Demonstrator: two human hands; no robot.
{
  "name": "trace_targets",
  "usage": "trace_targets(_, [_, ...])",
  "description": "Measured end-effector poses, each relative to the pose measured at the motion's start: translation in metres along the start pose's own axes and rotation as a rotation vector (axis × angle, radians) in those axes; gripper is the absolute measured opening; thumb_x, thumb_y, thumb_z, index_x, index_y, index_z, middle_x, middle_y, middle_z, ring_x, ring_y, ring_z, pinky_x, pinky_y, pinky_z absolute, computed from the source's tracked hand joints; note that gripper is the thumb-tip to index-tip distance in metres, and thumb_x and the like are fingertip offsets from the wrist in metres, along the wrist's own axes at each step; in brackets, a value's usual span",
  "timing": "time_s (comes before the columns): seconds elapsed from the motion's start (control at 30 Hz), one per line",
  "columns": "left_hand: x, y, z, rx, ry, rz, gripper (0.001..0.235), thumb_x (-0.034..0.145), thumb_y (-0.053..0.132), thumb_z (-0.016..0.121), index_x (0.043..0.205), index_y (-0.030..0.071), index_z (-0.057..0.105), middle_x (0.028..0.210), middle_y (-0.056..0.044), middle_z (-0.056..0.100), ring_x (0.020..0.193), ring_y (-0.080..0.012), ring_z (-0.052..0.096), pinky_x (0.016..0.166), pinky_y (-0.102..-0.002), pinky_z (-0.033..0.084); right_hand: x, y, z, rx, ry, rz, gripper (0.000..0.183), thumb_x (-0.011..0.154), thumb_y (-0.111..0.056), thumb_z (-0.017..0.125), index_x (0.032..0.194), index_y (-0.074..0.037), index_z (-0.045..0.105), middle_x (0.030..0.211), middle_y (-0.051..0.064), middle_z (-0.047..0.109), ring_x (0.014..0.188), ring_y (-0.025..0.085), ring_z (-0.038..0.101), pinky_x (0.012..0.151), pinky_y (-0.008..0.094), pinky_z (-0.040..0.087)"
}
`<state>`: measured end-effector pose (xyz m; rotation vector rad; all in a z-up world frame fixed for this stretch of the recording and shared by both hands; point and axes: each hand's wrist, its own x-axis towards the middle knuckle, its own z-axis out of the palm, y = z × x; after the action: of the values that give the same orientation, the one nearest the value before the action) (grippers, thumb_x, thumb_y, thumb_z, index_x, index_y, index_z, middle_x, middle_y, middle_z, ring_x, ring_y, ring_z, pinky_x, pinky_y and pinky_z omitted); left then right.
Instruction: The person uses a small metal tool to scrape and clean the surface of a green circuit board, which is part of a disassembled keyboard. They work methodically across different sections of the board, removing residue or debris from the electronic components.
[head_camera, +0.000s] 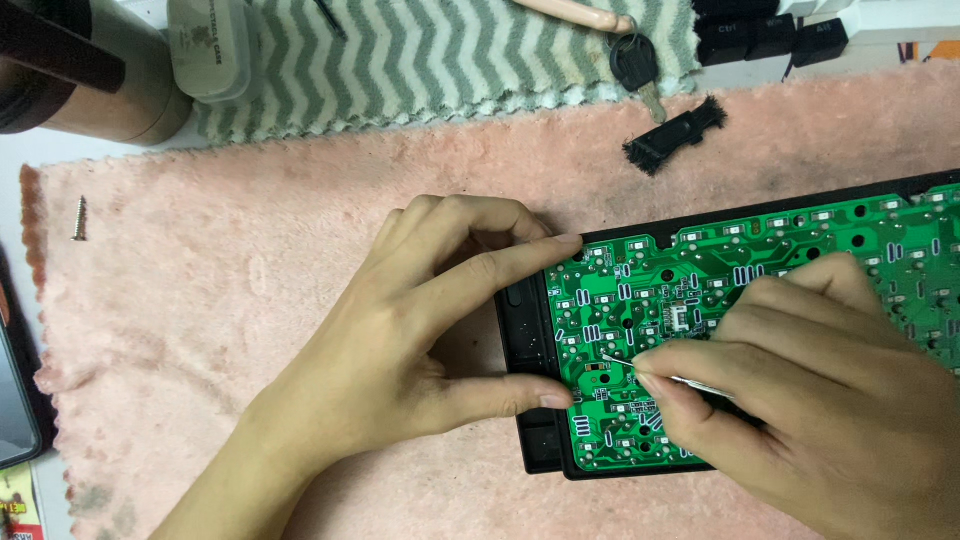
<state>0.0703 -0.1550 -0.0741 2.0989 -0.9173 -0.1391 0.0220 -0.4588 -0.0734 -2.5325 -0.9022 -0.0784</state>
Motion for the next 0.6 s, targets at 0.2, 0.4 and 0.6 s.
trace_targets(0.2, [-0.001, 0.000, 0.000, -0.004, 0.007, -0.007, 0.078, 0.098, 0.057, 0.083, 0.157, 0.009, 0.065, 0.145, -0.012, 0.067, 0.136, -0.0287, 0.068, 0.116, -0.044, 0.048, -0.010, 0.003, 0.000, 0.043, -0.046, 0.087, 0.013, 0.099, -0.028, 0.084, 0.111, -0.029, 0.082, 0.061, -0.011, 0.059, 0.060, 0.017, 0.059, 0.085, 0.043, 0.041])
trace_targets(0.4, [0.000, 0.001, 0.000, -0.017, 0.004, -0.015, 0.077, 0.099, 0.056, 0.083, 0.156, 0.009, 0.065, 0.147, -0.012, 0.067, 0.138, -0.0289, 0.067, 0.117, -0.044, 0.049, -0.008, 0.001, -0.001, 0.023, -0.039, 0.041, 0.011, 0.099, -0.023, 0.084, 0.108, -0.026, 0.081, 0.062, -0.011, 0.058, 0.059, 0.017, 0.058, 0.084, 0.043, 0.041])
trace_targets(0.6, [0.000, 0.001, 0.000, -0.018, 0.012, 0.002, 0.075, 0.100, 0.055, 0.081, 0.157, 0.007, 0.065, 0.145, -0.013, 0.066, 0.136, -0.0289, 0.067, 0.115, -0.044, 0.050, -0.011, 0.004, 0.002, -0.021, -0.031, 0.012, 0.014, 0.099, -0.025, 0.086, 0.111, -0.025, 0.081, 0.064, -0.012, 0.061, 0.061, 0.018, 0.059, 0.084, 0.044, 0.041])
